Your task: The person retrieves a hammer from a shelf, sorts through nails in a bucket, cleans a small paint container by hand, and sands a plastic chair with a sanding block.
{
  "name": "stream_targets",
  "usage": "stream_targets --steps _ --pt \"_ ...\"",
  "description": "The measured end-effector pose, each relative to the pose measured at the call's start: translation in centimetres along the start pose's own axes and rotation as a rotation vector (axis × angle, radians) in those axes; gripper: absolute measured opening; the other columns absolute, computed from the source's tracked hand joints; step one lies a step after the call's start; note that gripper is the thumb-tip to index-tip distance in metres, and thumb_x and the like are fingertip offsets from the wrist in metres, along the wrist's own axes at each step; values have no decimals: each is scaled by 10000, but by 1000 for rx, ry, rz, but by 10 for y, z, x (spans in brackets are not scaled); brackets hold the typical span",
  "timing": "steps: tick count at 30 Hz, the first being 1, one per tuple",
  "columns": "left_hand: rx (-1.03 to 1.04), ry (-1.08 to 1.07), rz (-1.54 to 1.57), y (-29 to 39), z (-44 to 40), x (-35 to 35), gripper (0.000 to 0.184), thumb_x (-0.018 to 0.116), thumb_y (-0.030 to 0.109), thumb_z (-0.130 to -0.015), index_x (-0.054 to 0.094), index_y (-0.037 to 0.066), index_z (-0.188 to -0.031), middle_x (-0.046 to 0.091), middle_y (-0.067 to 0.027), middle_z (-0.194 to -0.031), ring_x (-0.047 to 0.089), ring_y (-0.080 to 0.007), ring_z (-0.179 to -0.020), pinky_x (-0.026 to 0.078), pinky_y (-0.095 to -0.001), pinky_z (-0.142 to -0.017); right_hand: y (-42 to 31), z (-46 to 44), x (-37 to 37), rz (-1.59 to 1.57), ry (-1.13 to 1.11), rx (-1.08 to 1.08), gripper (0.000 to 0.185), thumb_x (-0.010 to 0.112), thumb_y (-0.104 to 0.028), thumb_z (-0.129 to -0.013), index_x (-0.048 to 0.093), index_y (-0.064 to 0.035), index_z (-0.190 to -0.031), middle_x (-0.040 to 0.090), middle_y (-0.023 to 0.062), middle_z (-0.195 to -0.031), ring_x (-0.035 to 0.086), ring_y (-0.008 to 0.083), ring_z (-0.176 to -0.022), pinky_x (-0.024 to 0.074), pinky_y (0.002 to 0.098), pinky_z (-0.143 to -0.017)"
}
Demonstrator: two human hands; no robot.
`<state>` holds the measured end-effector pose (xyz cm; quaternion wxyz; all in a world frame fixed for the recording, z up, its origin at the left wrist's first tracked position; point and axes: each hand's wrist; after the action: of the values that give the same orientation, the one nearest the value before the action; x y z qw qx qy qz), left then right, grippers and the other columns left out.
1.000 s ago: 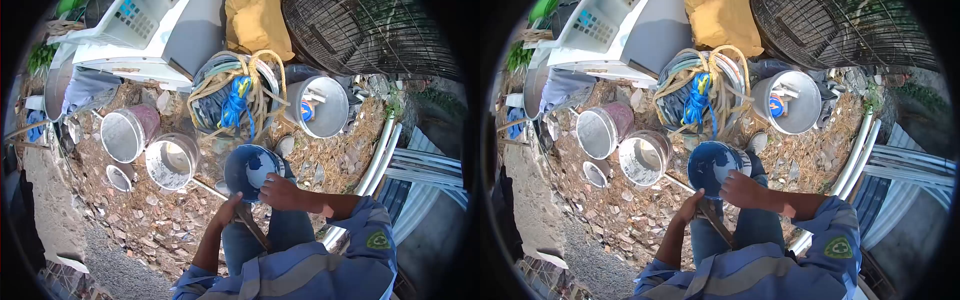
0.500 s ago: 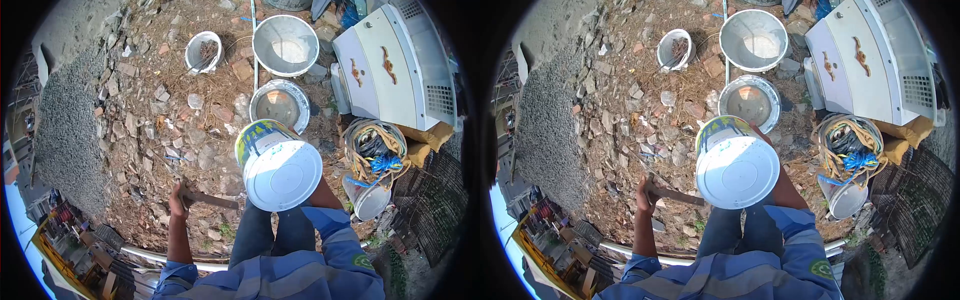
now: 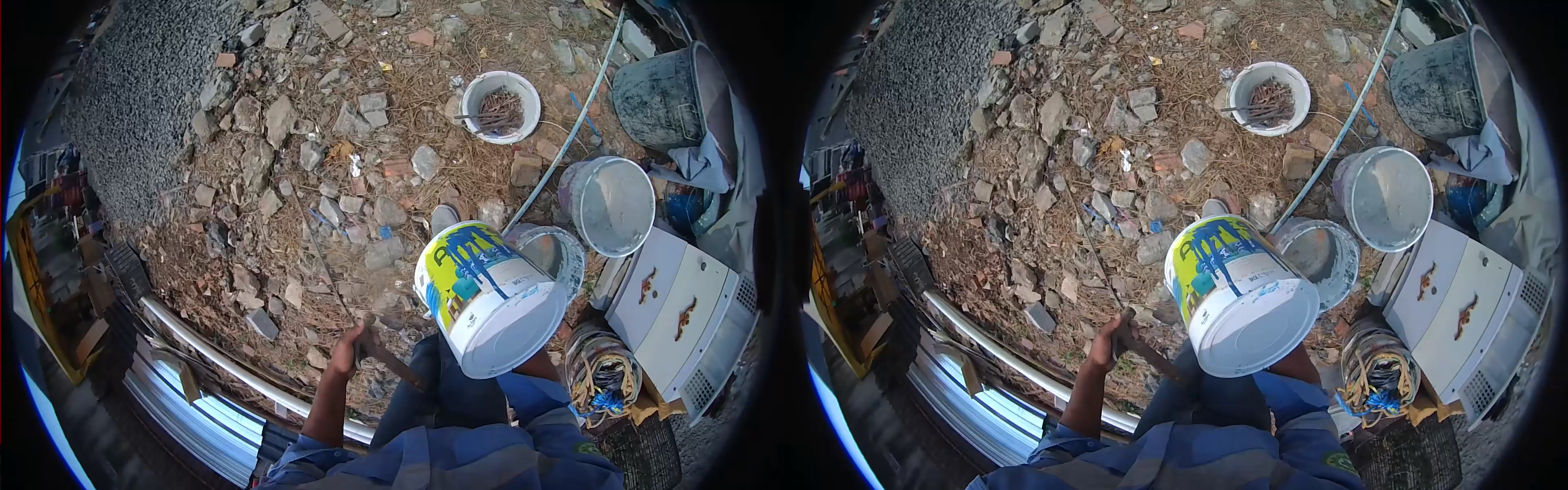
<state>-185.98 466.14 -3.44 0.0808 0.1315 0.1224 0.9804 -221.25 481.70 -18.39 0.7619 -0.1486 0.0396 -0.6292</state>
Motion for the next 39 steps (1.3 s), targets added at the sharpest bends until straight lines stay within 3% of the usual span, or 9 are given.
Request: stream_targets --steps 6,13,20,23,27,30,32,35,39 --pt "171 0 257 109 -27 -4 534 500 514 -1015 585 2 -1139 633 -105 -893 629 -255 -904 496 -379 -866 -31 -41 158 356 -31 -34 542 592 -487 -1005 655 -22 -1276 727 119 -1074 722 221 -890 597 369 -784" --pt "336 -9 748 196 10 -76 488 508 474 -1024 612 3 -1098 628 -111 -864 626 -289 -897 491 -399 -908 7 -63 409 776 -205 -54 548 587 -491 -1006 649 -24 -1286 725 121 -1089 722 230 -915 599 380 -800" --pt "387 63 1092 240 -83 -240 452 539 470 -1006 616 30 -1069 622 -92 -835 621 -265 -850 502 -415 -902 155 -167 666 1054 -345 -36 554 581 -494 -1008 643 -25 -1296 723 124 -1103 723 240 -941 601 391 -817" --pt "319 297 1258 293 -141 -324 471 558 495 -978 615 31 -1042 619 -101 -827 612 -296 -847 491 -453 -919 257 -253 773 1063 -393 -35 556 579 -496 -1009 640 -26 -1300 722 125 -1109 724 244 -952 602 396 -824" --pt "357 322 1163 342 -146 -443 462 545 488 -981 582 35 -1064 609 -102 -894 588 -288 -954 448 -448 -952 359 -318 854 963 -517 15 560 576 -498 -1009 637 -27 -1306 720 127 -1117 724 250 -966 603 402 -833" --pt "420 384 1097 378 -115 -512 403 500 438 -1018 578 44 -1041 593 -88 -882 574 -251 -936 446 -413 -929 394 -261 875 671 -370 110 619 545 -543 -1004 638 2 -1283 710 152 -1143 705 313 -1044 588 473 -890" --pt "440 414 1126 404 -88 -543 379 481 417 -1036 583 53 -1006 588 -73 -861 570 -222 -883 456 -388 -886 400 -221 887 742 -285 60 624 542 -544 -1005 634 4 -1286 708 154 -1149 704 315 -1046 587 474 -892" --pt "402 459 1092 424 -46 -583 413 518 444 -1006 587 38 -1033 597 -95 -826 595 -256 -839 490 -402 -837 401 -151 921 910 -210 2 630 537 -547 -1005 628 7 -1291 704 156 -1158 702 317 -1050 586 474 -894" --pt "431 391 1150 482 38 -627 363 528 413 -1027 599 57 -1013 607 -59 -825 600 -187 -771 502 -312 -704 412 -56 1011 1078 -204 -58 639 531 -551 -1006 621 11 -1297 699 159 -1171 700 321 -1055 584 475 -896"
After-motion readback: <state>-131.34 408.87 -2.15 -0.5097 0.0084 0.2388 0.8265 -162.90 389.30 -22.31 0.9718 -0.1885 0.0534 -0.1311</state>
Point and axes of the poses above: each hand's wrist, its own z-axis away from the middle knuckle, its own x-axis out of the palm, y = z × x
